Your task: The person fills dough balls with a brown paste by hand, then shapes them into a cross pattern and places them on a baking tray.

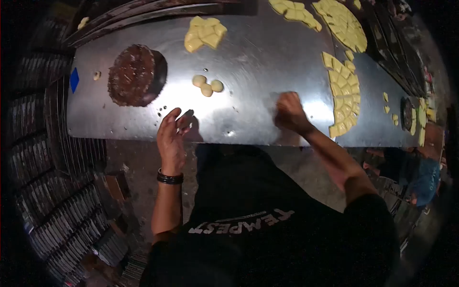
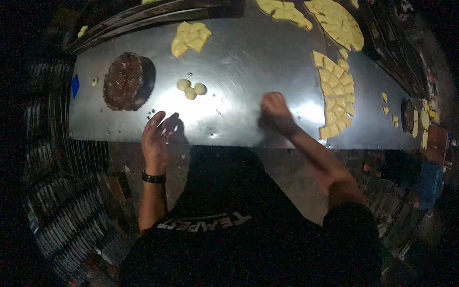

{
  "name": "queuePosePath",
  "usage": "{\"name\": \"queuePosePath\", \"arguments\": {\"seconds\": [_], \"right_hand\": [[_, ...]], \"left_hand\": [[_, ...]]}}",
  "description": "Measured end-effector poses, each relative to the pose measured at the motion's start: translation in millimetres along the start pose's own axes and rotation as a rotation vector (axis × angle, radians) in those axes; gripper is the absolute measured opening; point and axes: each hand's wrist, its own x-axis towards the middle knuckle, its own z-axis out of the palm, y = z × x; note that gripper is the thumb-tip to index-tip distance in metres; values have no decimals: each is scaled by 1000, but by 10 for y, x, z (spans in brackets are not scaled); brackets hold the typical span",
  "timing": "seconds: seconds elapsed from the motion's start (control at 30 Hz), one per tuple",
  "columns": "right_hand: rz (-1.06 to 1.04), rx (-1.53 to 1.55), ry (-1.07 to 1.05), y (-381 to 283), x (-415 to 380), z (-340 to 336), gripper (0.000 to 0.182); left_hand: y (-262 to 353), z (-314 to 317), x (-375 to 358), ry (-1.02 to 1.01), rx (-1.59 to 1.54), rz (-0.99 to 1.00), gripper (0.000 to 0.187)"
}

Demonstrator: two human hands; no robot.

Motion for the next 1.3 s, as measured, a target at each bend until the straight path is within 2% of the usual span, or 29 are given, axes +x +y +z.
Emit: {"name": "queuePosePath", "arguments": {"seconds": [0.07,0.17,0.27,0.3,0.37,0.43,0.47,0.5,0.53,0.57,0.6,0.67,0.7,0.73,0.77,0.87,0.9,1.0,1.03,1.07,1.17,1.2,1.27,1.3], "right_hand": [[130,-134,62,224,-44,33,10],[556,-369,239,236,222,256,13],[647,-303,242,-172,177,361,15],[559,-375,242,-338,251,299,11],[1044,70,191,-411,280,172,14],[1433,491,195,-535,541,59,17],[1402,541,183,-493,662,113,17],[1245,577,204,-592,936,178,20],[1179,640,193,-654,1207,243,23],[1063,802,263,-643,1373,383,22],[1099,716,247,-687,1642,528,20],[935,600,298,-695,1843,848,19],[818,413,145,-648,1832,930,19],[689,225,-3,-598,1799,1007,21],[563,288,-109,-562,1759,1031,28],[383,485,-302,-457,1778,813,29],[389,367,-430,-449,1798,740,41],[376,369,-613,-718,1895,514,57],[383,333,-466,-683,1731,713,66],[388,280,-295,-809,1704,762,51],[399,96,-281,-868,1664,1007,43],[326,67,-226,-987,1709,922,35],[367,144,-180,-901,1649,1040,31],[343,171,-261,-876,1696,988,32]], "left_hand": [[47,-19,264,-99,65,74,48],[27,-7,740,-141,6,-4,50],[-166,-94,1142,-234,33,-113,57],[-82,-76,1187,-279,81,-99,59],[-37,-49,1258,-354,149,-91,65],[-116,-96,1382,-446,322,63,64],[-111,-104,1414,-496,430,125,63],[-72,-85,1436,-548,445,119,63],[-4,-66,1440,-590,459,117,64],[49,-56,1448,-623,477,119,64],[78,-45,1454,-612,493,148,62],[132,-18,1435,-569,533,210,59],[124,-8,1429,-561,549,257,59],[128,-7,1417,-580,495,83,63],[105,14,1411,-562,503,90,65],[120,82,1318,-529,538,3,69],[146,117,1295,-535,557,-37,70],[52,142,1226,-489,529,19,70],[17,166,1201,-445,498,49,70],[-14,201,1149,-399,465,75,70],[-90,167,1079,-364,507,83,71],[-69,162,1052,-348,532,94,71],[-433,-12,1320,-342,466,90,76],[-174,-5,1250,-405,246,-121,73]]}}
